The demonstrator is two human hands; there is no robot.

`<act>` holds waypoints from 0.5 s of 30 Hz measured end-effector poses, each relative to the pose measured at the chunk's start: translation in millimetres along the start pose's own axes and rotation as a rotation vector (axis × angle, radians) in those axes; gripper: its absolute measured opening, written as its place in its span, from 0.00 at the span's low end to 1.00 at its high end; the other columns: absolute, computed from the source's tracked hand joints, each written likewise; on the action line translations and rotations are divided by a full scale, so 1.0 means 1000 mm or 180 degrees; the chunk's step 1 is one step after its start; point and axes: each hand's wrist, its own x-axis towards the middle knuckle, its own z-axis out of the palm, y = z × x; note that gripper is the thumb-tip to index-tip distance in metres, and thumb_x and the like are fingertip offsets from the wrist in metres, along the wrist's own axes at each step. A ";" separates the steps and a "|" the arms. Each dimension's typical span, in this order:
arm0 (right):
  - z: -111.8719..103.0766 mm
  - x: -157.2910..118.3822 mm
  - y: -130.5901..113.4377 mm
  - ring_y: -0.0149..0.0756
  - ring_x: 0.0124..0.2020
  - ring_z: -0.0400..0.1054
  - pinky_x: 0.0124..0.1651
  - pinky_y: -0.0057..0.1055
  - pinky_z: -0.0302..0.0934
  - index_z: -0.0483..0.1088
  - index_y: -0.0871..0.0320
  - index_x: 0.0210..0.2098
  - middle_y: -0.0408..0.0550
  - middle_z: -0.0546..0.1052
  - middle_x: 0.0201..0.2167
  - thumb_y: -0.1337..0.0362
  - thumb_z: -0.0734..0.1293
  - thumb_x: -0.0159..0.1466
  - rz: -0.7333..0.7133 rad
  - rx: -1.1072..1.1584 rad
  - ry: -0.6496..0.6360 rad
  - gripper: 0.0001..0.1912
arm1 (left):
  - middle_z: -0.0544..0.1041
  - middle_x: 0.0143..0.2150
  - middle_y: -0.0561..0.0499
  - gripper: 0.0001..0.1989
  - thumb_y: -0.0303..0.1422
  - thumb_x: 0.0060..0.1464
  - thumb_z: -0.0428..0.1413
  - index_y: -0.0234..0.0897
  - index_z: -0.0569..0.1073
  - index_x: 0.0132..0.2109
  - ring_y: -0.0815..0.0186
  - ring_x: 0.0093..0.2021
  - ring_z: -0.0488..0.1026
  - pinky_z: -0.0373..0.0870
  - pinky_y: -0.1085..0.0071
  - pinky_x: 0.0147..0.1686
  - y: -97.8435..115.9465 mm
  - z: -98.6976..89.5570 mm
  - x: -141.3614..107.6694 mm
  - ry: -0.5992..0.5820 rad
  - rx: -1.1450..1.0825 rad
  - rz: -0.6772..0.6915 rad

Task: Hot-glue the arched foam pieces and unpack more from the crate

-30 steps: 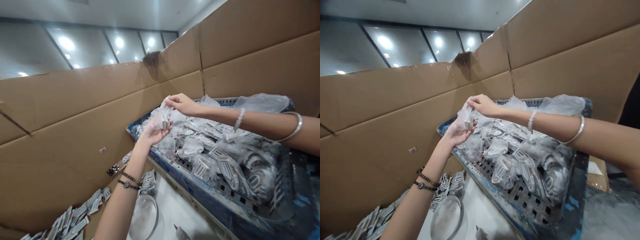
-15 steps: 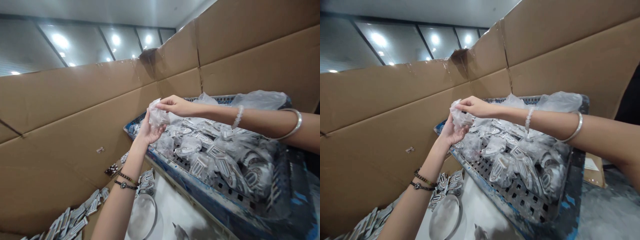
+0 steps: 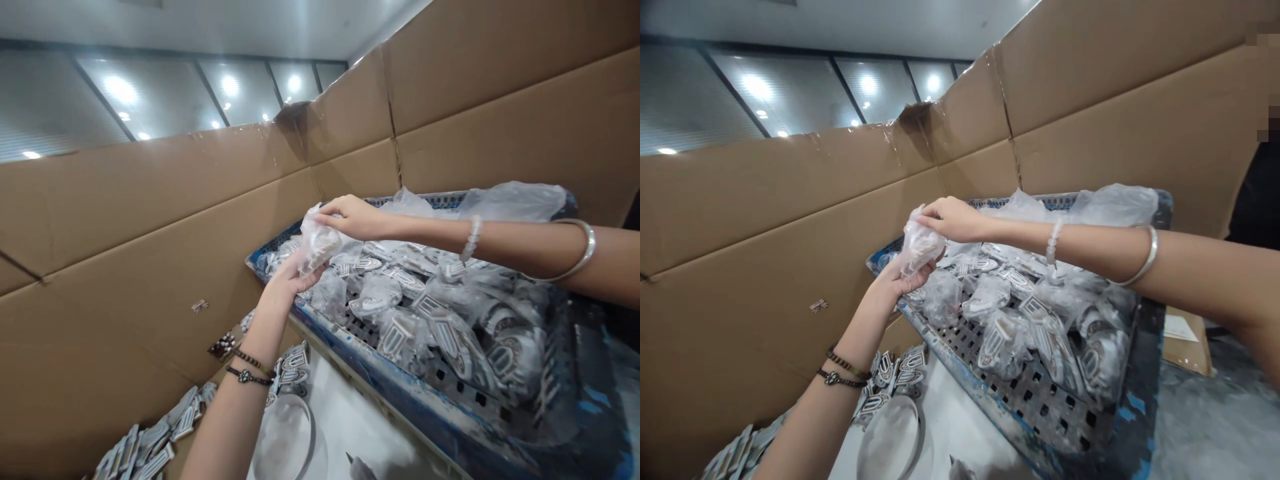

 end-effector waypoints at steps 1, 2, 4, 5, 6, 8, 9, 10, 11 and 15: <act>0.000 0.000 0.002 0.35 0.35 0.70 0.38 0.31 0.56 0.77 0.62 0.34 0.49 0.80 0.35 0.60 0.61 0.67 0.0004 0.0051 0.0053 0.15 | 0.76 0.27 0.47 0.11 0.24 0.62 0.45 0.31 0.73 0.40 0.73 0.19 0.71 0.67 0.85 0.16 0.000 0.000 0.000 0.0034 0.0013 0.0013; -0.001 0.001 0.003 0.35 0.36 0.70 0.39 0.30 0.57 0.77 0.62 0.36 0.49 0.80 0.36 0.59 0.60 0.68 -0.0029 0.0168 0.0189 0.16 | 0.76 0.27 0.47 0.10 0.23 0.61 0.46 0.31 0.73 0.39 0.73 0.19 0.71 0.67 0.85 0.16 -0.001 0.000 0.000 0.0071 0.0033 0.0026; -0.004 0.001 0.002 0.34 0.36 0.70 0.40 0.29 0.58 0.76 0.62 0.38 0.48 0.80 0.37 0.58 0.59 0.68 -0.0149 0.0389 0.0433 0.17 | 0.75 0.26 0.46 0.10 0.20 0.59 0.47 0.30 0.73 0.37 0.72 0.20 0.72 0.66 0.85 0.15 -0.002 0.001 -0.002 0.0155 0.0076 0.0070; -0.005 0.002 0.001 0.34 0.35 0.69 0.39 0.29 0.58 0.76 0.62 0.37 0.48 0.79 0.35 0.58 0.59 0.68 -0.0194 0.0438 0.0513 0.17 | 0.75 0.26 0.46 0.10 0.20 0.58 0.47 0.30 0.73 0.36 0.72 0.20 0.72 0.66 0.85 0.15 -0.002 0.001 -0.003 0.0202 0.0099 0.0106; -0.007 0.002 0.000 0.33 0.33 0.68 0.38 0.29 0.57 0.76 0.62 0.36 0.47 0.78 0.32 0.58 0.59 0.68 -0.0209 0.0400 0.0588 0.18 | 0.75 0.25 0.46 0.10 0.19 0.58 0.47 0.30 0.73 0.35 0.72 0.20 0.72 0.66 0.85 0.14 -0.003 0.002 -0.002 0.0252 0.0122 0.0154; -0.008 0.002 -0.001 0.32 0.29 0.65 0.35 0.30 0.55 0.74 0.61 0.30 0.45 0.75 0.27 0.57 0.58 0.69 -0.0186 0.0123 0.0831 0.19 | 0.75 0.26 0.46 0.11 0.17 0.56 0.48 0.29 0.73 0.34 0.72 0.20 0.72 0.66 0.84 0.15 -0.004 0.003 0.001 0.0373 0.0159 0.0326; -0.008 0.002 0.000 0.33 0.29 0.64 0.35 0.30 0.54 0.73 0.60 0.28 0.45 0.73 0.25 0.57 0.58 0.69 -0.0185 -0.0057 0.1027 0.20 | 0.75 0.26 0.46 0.10 0.16 0.55 0.49 0.29 0.73 0.33 0.72 0.21 0.72 0.67 0.84 0.16 -0.005 0.003 0.003 0.0450 0.0165 0.0476; -0.008 0.002 0.000 0.33 0.30 0.64 0.35 0.31 0.54 0.73 0.60 0.27 0.45 0.72 0.25 0.57 0.58 0.69 -0.0191 -0.0224 0.1257 0.20 | 0.75 0.26 0.47 0.10 0.16 0.54 0.50 0.30 0.73 0.32 0.72 0.22 0.73 0.69 0.83 0.18 -0.005 0.002 0.007 0.0542 0.0159 0.0674; -0.009 0.002 0.002 0.35 0.31 0.64 0.37 0.32 0.54 0.72 0.59 0.27 0.45 0.72 0.25 0.57 0.57 0.69 -0.0199 -0.0350 0.1492 0.20 | 0.75 0.27 0.48 0.09 0.16 0.53 0.52 0.31 0.73 0.31 0.72 0.23 0.73 0.71 0.82 0.21 -0.006 0.002 0.010 0.0648 0.0143 0.0926; -0.014 0.004 0.014 0.38 0.36 0.67 0.41 0.34 0.57 0.73 0.57 0.32 0.46 0.76 0.31 0.56 0.57 0.69 -0.0093 -0.0484 0.1957 0.18 | 0.74 0.28 0.56 0.06 0.25 0.49 0.61 0.36 0.70 0.29 0.74 0.26 0.72 0.72 0.80 0.29 -0.007 -0.005 0.003 0.1087 0.0135 0.2168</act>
